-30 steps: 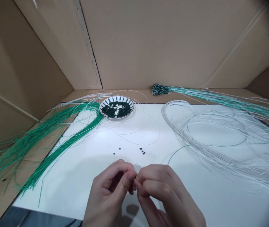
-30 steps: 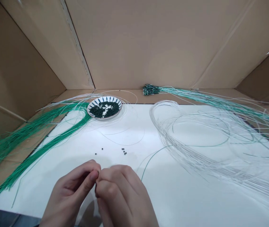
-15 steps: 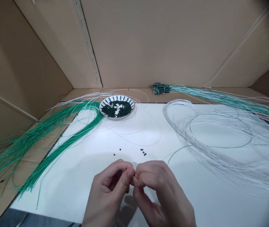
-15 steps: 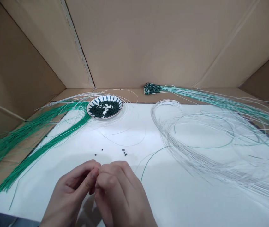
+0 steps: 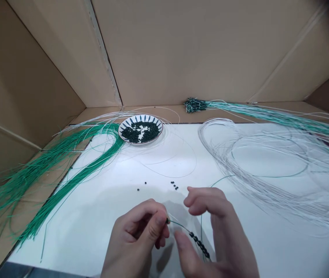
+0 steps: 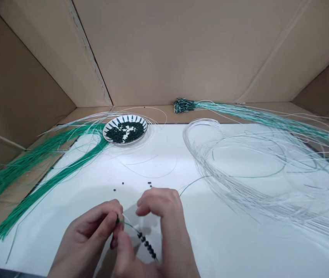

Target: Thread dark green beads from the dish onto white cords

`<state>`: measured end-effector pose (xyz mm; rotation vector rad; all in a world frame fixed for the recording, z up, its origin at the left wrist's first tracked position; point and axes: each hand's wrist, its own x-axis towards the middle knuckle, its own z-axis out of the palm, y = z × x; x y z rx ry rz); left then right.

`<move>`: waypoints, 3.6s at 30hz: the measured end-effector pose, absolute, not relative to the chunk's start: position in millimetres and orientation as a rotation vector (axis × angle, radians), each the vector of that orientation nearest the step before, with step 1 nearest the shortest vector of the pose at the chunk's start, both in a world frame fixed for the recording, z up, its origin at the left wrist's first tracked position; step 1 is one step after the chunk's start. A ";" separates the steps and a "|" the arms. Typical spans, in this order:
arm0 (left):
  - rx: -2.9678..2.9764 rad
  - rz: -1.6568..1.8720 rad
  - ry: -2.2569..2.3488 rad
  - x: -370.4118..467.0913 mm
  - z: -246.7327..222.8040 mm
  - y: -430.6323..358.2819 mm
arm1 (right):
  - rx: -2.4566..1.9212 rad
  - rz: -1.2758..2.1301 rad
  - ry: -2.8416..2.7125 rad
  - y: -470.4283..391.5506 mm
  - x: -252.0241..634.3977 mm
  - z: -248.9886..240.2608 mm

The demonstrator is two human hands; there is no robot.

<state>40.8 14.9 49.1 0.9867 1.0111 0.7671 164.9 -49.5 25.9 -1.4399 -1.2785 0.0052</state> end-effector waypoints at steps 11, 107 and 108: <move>1.024 0.750 0.985 36.7 44.6 16.5 | -1.380 0.411 -1.160 -54.1 163.2 36.4; 1.179 0.716 0.828 23.9 41.7 17.9 | -1.393 0.232 -1.205 -60.2 147.4 38.1; 1.173 0.717 0.826 23.7 41.8 17.6 | -1.383 0.246 -1.207 -60.5 147.9 37.8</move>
